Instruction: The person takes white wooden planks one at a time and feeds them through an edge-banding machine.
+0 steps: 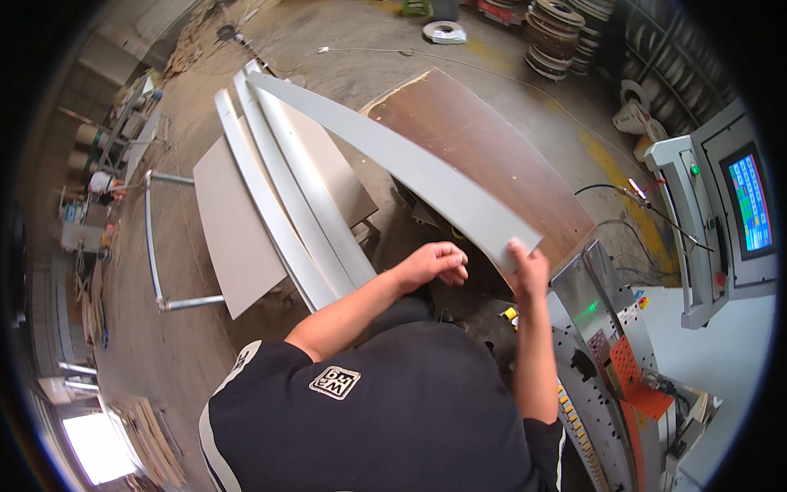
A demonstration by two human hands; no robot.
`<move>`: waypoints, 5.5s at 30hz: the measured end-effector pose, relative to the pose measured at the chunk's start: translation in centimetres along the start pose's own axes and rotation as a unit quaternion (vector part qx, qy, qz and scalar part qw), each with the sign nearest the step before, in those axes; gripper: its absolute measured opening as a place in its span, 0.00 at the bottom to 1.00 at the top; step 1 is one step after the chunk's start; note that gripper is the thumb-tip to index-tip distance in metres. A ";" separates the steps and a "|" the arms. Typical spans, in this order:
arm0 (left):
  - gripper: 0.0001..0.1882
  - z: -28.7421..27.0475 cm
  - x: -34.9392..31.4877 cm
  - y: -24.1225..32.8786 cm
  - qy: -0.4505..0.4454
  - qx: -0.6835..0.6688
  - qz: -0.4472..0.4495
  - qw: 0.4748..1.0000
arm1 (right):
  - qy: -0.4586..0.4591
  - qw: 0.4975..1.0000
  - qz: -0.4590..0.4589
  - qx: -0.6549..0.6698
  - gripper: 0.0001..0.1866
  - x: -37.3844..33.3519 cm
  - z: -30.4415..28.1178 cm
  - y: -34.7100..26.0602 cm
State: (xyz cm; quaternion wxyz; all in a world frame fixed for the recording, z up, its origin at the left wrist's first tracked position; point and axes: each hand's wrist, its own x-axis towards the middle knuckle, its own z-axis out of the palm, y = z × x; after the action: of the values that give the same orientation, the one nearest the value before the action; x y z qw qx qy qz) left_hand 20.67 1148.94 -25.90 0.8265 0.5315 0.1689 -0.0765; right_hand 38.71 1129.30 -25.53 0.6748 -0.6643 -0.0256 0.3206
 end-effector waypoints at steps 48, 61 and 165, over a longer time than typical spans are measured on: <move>0.50 -21.2 27.8 11.1 -0.081 0.826 0.182 0.527 | 0.434 0.867 0.241 -0.030 0.33 2.4 -11.4 8.3; 0.23 4.3 22.3 2.0 -0.491 0.458 0.410 0.617 | 0.449 0.870 0.192 0.067 0.27 1.8 -12.2 7.6; 0.18 -19.2 28.4 9.5 0.117 0.179 -0.182 0.960 | 0.517 0.830 0.199 0.067 0.24 5.6 -13.0 6.9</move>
State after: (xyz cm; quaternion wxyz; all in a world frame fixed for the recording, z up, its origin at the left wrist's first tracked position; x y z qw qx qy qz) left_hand 46.24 1171.85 -35.32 0.6646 0.6362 0.3417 -0.1919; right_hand 46.35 1119.86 -35.56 0.5539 -0.6769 0.4812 0.0591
